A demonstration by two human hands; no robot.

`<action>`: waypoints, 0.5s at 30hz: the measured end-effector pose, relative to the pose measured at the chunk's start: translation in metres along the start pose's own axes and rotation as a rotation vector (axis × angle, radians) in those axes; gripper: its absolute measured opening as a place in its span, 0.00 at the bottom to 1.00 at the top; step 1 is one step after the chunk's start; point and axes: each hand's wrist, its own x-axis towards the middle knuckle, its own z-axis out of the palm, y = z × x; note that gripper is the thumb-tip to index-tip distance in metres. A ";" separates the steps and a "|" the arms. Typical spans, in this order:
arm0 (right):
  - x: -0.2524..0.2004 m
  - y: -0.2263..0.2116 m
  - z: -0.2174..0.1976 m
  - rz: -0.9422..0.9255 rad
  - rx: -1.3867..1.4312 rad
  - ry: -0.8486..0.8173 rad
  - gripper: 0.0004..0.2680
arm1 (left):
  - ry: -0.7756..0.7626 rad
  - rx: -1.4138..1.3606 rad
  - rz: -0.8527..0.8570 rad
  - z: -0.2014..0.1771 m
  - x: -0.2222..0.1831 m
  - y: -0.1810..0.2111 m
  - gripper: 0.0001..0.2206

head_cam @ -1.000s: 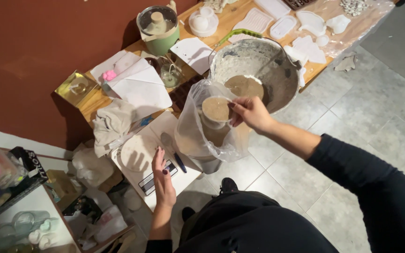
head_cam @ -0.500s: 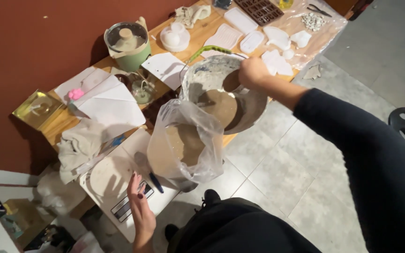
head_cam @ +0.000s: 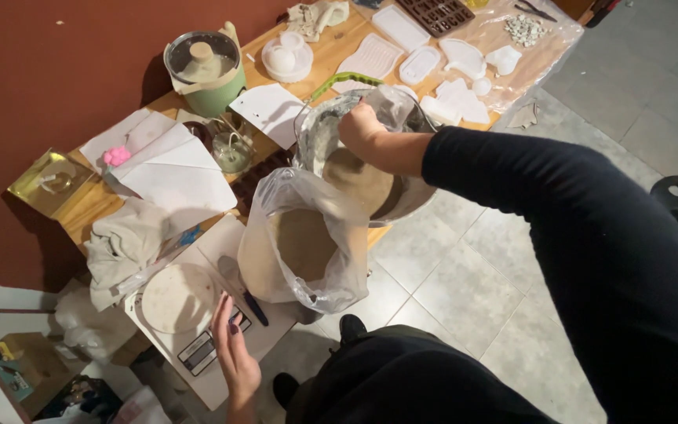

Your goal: Measuring and mixing different powders in a bucket for production.

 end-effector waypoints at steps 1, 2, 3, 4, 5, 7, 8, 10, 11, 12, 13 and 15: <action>-0.003 0.000 -0.005 -0.051 -0.016 -0.046 0.08 | 0.002 0.000 0.008 0.000 0.000 -0.002 0.21; -0.007 0.001 -0.007 -0.052 -0.016 -0.046 0.08 | 0.002 0.001 0.007 0.001 0.000 -0.002 0.21; -0.009 0.004 -0.010 -0.066 0.008 -0.032 0.08 | 0.001 -0.010 0.009 0.002 0.000 -0.002 0.21; -0.012 0.006 -0.012 -0.080 0.032 -0.018 0.07 | 0.000 -0.020 0.010 0.002 0.001 -0.002 0.22; -0.019 0.010 -0.016 -0.081 0.032 -0.017 0.07 | 0.001 -0.020 0.010 0.003 0.001 0.000 0.22; -0.033 0.020 -0.024 -0.163 0.107 0.016 0.07 | -0.022 -0.035 0.011 0.003 0.002 0.003 0.22; -0.037 0.022 -0.014 -0.161 0.107 0.016 0.07 | -0.022 -0.035 0.013 0.004 0.003 0.006 0.22; -0.043 0.025 0.007 -0.162 0.089 0.210 0.10 | -0.026 -0.002 -0.031 0.005 0.005 0.010 0.22; -0.048 0.033 0.006 -0.160 0.094 0.208 0.10 | -0.030 0.002 -0.033 0.005 0.005 0.010 0.22; -0.054 0.042 0.004 -0.064 0.177 0.240 0.12 | -0.036 0.006 -0.023 0.005 0.006 0.010 0.22; -0.058 0.051 0.002 0.032 0.258 0.272 0.13 | -0.039 0.010 -0.014 0.006 0.006 0.010 0.22; -0.067 0.069 0.015 0.271 0.544 0.312 0.13 | -0.039 0.016 0.009 0.005 0.007 0.011 0.21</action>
